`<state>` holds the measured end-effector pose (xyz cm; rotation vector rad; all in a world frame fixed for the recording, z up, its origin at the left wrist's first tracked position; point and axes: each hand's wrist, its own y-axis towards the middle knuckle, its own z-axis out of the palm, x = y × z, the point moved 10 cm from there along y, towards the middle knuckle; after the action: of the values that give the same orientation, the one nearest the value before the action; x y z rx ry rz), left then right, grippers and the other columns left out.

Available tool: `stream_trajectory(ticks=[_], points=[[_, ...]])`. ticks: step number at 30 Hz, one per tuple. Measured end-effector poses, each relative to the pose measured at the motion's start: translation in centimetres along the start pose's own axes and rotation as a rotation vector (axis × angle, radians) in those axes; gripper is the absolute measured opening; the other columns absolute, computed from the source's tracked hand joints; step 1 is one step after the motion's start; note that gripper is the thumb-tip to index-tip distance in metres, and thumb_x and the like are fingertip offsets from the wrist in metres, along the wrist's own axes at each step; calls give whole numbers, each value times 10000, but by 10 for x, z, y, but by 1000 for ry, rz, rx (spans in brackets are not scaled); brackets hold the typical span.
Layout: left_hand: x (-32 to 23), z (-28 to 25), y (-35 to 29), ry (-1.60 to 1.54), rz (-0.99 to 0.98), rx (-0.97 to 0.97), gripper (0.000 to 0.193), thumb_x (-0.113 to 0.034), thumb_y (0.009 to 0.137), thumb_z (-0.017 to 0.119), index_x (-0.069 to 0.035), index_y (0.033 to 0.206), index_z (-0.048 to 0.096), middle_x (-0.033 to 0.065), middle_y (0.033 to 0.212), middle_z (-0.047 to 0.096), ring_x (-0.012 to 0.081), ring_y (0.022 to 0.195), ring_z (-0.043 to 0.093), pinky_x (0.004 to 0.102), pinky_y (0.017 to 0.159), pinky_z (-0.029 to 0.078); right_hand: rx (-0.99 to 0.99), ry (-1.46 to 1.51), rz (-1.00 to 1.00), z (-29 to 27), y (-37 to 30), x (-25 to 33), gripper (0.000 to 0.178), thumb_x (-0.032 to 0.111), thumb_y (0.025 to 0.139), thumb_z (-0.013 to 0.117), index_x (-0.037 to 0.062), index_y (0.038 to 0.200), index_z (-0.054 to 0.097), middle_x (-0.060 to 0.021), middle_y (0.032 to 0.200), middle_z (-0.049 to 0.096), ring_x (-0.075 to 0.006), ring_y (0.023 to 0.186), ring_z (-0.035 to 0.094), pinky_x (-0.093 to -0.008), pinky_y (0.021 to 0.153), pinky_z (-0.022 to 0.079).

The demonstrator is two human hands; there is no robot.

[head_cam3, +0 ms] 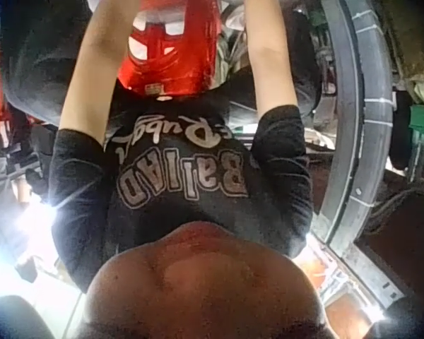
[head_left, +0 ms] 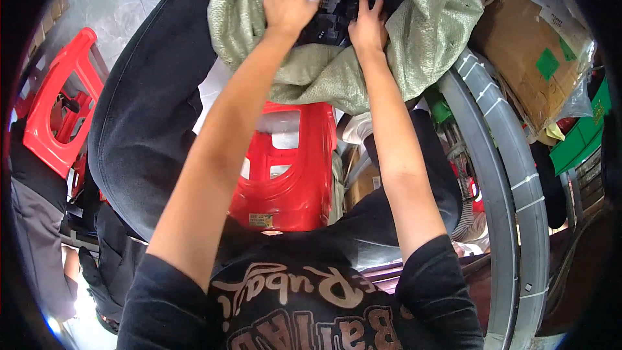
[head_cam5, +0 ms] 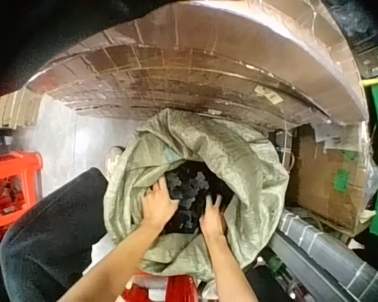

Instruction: The person assembles plastic components by inserting small metal pins and soldering them using a soldering iron, then takes more plastic pieces from a sack on the floor and places them onto the workbench.

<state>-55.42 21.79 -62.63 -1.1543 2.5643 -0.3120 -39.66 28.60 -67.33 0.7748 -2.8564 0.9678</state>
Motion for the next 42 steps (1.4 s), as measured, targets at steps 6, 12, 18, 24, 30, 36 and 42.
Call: stream_trajectory(ticks=[6,12,18,24,30,36,42], points=[[42,7,9,-50,53,133,655,-187,656,552,-116,1251,288,216,1005,546,401,849,553,479,743,458,-63,264,-71,-4,8,-18,587,121,664,615,119,1196,369,-184,1226,337,-413,1044,423,-450,839,414],[14,-12,-1,-424,304,0,620,-242,748,557,4,1249,288,240,1145,458,393,970,496,427,844,405,15,147,65,-2,3,-5,577,152,701,606,170,1220,355,-165,1235,335,-398,974,493,-454,760,455],[17,22,10,-29,-153,567,741,-206,714,589,-32,1311,186,228,1162,448,385,997,487,446,854,399,29,20,56,4,7,-8,524,153,717,605,177,1189,379,-152,1189,376,-408,890,529,-464,697,478],[26,38,23,-141,-176,419,622,-263,755,587,-21,1255,309,214,1254,361,350,1114,402,455,882,373,80,31,52,4,20,-12,554,147,687,638,198,1178,388,-156,1132,447,-428,935,508,-495,734,466],[30,43,15,71,80,236,777,-219,651,657,-166,1292,221,173,1234,372,362,1060,452,454,797,447,62,112,-30,-15,5,3,565,155,658,634,195,1174,406,-115,1147,443,-424,958,488,-461,793,444],[32,42,-9,46,15,246,705,-170,637,665,-197,1245,309,139,1162,482,304,1047,492,390,820,446,86,124,-132,-37,-26,3,588,180,651,611,184,1199,399,-127,1131,452,-374,965,494,-446,811,424],[39,38,-9,-33,-93,244,586,-182,642,647,-188,1178,411,143,977,585,285,937,562,391,781,463,-225,262,-61,-84,-69,-3,571,279,624,625,73,1137,485,-181,1131,495,-340,1031,476,-383,863,396]])
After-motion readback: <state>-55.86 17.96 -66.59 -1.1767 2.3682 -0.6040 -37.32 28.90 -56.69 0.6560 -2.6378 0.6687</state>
